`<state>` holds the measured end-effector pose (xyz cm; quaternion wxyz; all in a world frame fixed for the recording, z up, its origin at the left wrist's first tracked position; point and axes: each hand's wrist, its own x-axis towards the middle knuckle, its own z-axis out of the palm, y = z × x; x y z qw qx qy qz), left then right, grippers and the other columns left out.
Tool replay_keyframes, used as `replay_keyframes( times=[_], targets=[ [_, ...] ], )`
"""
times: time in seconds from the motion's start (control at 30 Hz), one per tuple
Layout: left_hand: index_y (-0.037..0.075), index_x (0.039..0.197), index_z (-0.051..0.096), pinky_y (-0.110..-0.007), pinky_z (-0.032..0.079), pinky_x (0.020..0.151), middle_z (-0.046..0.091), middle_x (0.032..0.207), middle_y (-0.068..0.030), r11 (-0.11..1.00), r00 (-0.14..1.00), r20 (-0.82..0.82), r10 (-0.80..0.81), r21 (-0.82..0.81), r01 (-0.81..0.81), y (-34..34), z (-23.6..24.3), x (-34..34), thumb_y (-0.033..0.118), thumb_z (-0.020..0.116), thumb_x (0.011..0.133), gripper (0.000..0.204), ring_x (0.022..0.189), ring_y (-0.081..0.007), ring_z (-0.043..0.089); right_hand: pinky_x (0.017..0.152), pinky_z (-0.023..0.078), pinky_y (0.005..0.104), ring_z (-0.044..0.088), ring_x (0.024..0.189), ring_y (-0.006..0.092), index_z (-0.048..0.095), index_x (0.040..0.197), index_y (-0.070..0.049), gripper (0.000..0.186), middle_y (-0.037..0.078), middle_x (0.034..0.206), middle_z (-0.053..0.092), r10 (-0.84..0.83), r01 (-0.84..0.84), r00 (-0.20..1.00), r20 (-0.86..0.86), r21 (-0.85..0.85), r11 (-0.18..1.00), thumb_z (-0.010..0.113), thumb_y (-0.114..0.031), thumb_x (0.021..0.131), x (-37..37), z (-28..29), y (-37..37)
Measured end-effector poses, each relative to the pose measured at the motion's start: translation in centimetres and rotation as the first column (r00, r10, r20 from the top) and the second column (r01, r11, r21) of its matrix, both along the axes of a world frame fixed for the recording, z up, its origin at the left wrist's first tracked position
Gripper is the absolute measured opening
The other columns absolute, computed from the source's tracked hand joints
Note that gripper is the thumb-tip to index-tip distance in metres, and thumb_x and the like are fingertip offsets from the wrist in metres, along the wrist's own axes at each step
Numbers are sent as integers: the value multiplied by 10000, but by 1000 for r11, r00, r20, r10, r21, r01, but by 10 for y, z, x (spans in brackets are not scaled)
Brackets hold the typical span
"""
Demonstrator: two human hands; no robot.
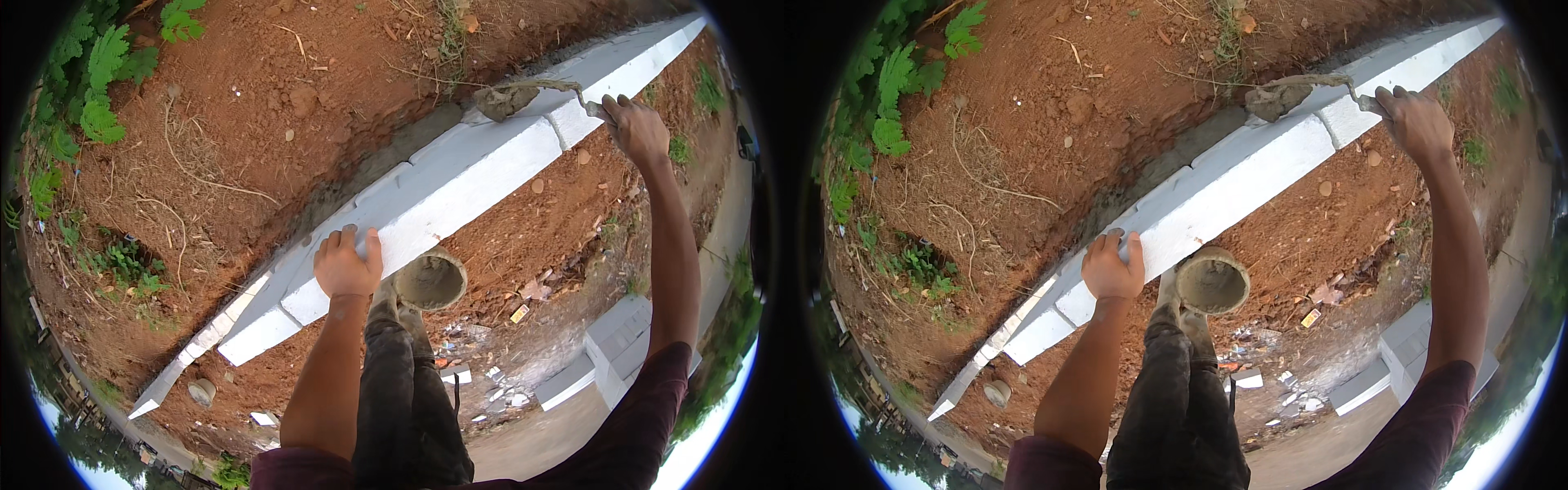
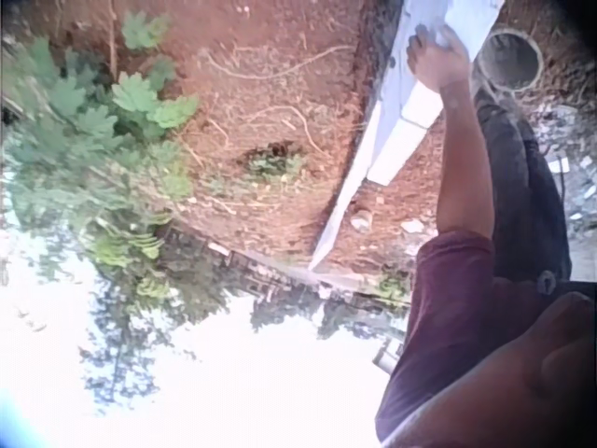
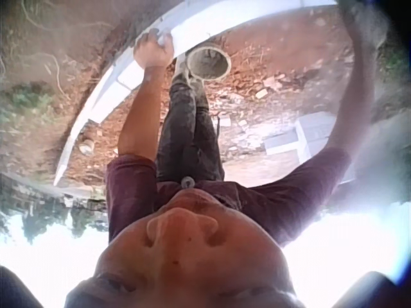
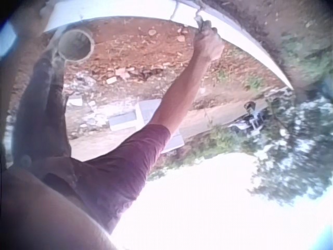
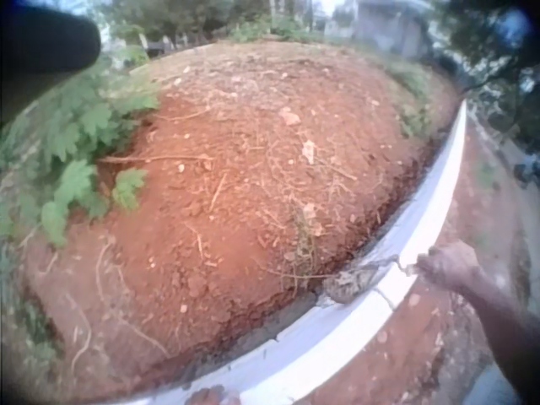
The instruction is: The person places white concrete blocks along a trench and uses a trowel to apply mortar between them. The person scoops mortar from a bucket and spreads it along the joints of the blocks, then smooths the surface.
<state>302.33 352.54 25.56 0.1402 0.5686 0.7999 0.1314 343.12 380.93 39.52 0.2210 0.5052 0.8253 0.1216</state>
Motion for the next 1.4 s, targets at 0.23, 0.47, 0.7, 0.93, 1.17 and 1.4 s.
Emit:
replay_keyframes(
  times=[0.23, 0.47, 0.7, 0.93, 1.17, 1.4],
  targets=[
    [63, 976, 723, -463, 516, 739, 686, 901, -133, 1000, 999, 33, -2, -31, 3, 0, 2, 0, 375, 603, 922, 339, 864, -361, 661, 728, 544, 489, 688, 900, 359, 599, 1108, -158, 196, 125, 1006, 694, -242, 279, 949, -203, 183, 943, 599, -284, 958, 11, 13, -26],
    [39, 999, 722, -478, 525, 743, 699, 932, -151, 999, 999, 18, -32, -30, 32, 1, -1, -3, 380, 571, 946, 377, 864, -376, 667, 575, 399, 266, 460, 632, 76, 649, 967, -54, 223, -5, 702, 536, -512, 756, 391, -765, -50, 652, 744, -246, 907, 35, -10, -183],
    [23, 1060, 710, -477, 540, 761, 711, 948, -162, 997, 999, -7, -45, 66, 46, 0, -10, -1, 387, 549, 981, 406, 880, -373, 684, 524, 326, 229, 400, 609, 33, 664, 1047, -31, 205, -79, 711, 488, -569, 803, -222, -792, -479, 354, 708, -212, 961, -10, -95, -400],
    [-45, 1345, 374, -492, 441, 972, 351, 1351, -192, 813, 905, -54, -422, 418, 404, -30, -1, 9, 318, 423, 1056, 467, 1281, -347, 346, 474, 360, 269, 441, 525, 57, 521, 752, -56, 260, -22, 598, 476, -540, 473, -766, -349, -875, -106, 676, -170, 925, -114, -168, -588],
    [-14, 1227, 616, -448, 441, 1030, 632, 1222, -219, 735, 666, 584, -464, -165, 657, -149, -142, 104, 234, 544, 1024, 328, 1161, -382, 594, 479, 397, 284, 500, 528, 66, 579, 779, -26, 264, 2, 602, 540, -473, 362, -862, -180, -872, -329, 688, -220, 921, -149, -177, -679],
    [25, 1283, 619, -390, 440, 1030, 665, 1245, -168, 674, 840, 542, -21, -613, 412, -105, -319, 85, 314, 483, 1056, 392, 1195, -304, 605, 497, 336, 397, 350, 528, 181, 507, 743, -3, 339, 113, 568, 382, -596, 425, -782, -183, -856, -294, 714, -244, 860, -144, -171, -725]
  ],
)
